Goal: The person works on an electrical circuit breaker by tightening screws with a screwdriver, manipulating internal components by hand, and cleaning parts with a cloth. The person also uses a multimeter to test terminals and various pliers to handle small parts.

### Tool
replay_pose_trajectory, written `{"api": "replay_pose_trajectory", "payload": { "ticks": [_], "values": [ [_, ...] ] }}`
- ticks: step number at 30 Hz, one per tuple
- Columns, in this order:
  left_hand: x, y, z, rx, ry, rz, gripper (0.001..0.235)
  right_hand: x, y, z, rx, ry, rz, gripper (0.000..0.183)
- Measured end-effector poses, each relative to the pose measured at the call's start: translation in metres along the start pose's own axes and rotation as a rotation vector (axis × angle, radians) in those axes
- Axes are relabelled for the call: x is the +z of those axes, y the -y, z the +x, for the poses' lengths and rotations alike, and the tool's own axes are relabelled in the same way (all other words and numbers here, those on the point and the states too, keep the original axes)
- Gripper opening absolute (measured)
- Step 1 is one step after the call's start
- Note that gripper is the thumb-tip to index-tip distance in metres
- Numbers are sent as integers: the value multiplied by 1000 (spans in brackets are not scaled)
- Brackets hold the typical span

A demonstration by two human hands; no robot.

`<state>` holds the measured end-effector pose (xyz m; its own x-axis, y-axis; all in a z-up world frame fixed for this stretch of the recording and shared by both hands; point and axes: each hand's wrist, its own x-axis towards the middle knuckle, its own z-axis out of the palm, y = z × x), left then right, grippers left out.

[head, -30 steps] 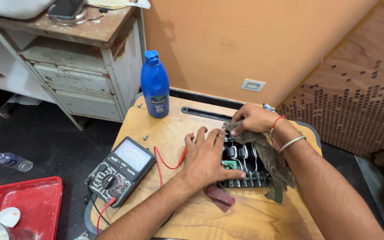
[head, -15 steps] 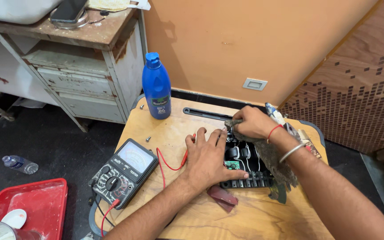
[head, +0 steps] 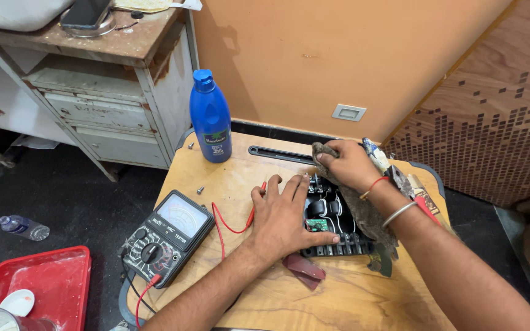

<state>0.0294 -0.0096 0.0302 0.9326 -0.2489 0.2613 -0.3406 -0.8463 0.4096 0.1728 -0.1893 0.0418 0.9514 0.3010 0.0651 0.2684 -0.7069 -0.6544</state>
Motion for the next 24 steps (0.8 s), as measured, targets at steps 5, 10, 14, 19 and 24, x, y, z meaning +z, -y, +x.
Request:
{"api": "replay_pose_trajectory", "payload": {
  "ticks": [5,10,14,19,24],
  "values": [
    [2,2,-2,-11,-19,-46,125,-18,8,3,-11,324,45,27],
    [4,2,-2,-34,-35,-38,127,-8,16,27,130,435,-258,23],
    [5,1,-2,-45,-35,-34,129,-4,10,37,180,460,-112,25],
    [6,1,-2,-63,-10,-36,130,3,5,19,84,269,-228,30],
    [2,2,-1,-66,22,-46,129,6,13,3,33,143,-275,31]
  ]
}}
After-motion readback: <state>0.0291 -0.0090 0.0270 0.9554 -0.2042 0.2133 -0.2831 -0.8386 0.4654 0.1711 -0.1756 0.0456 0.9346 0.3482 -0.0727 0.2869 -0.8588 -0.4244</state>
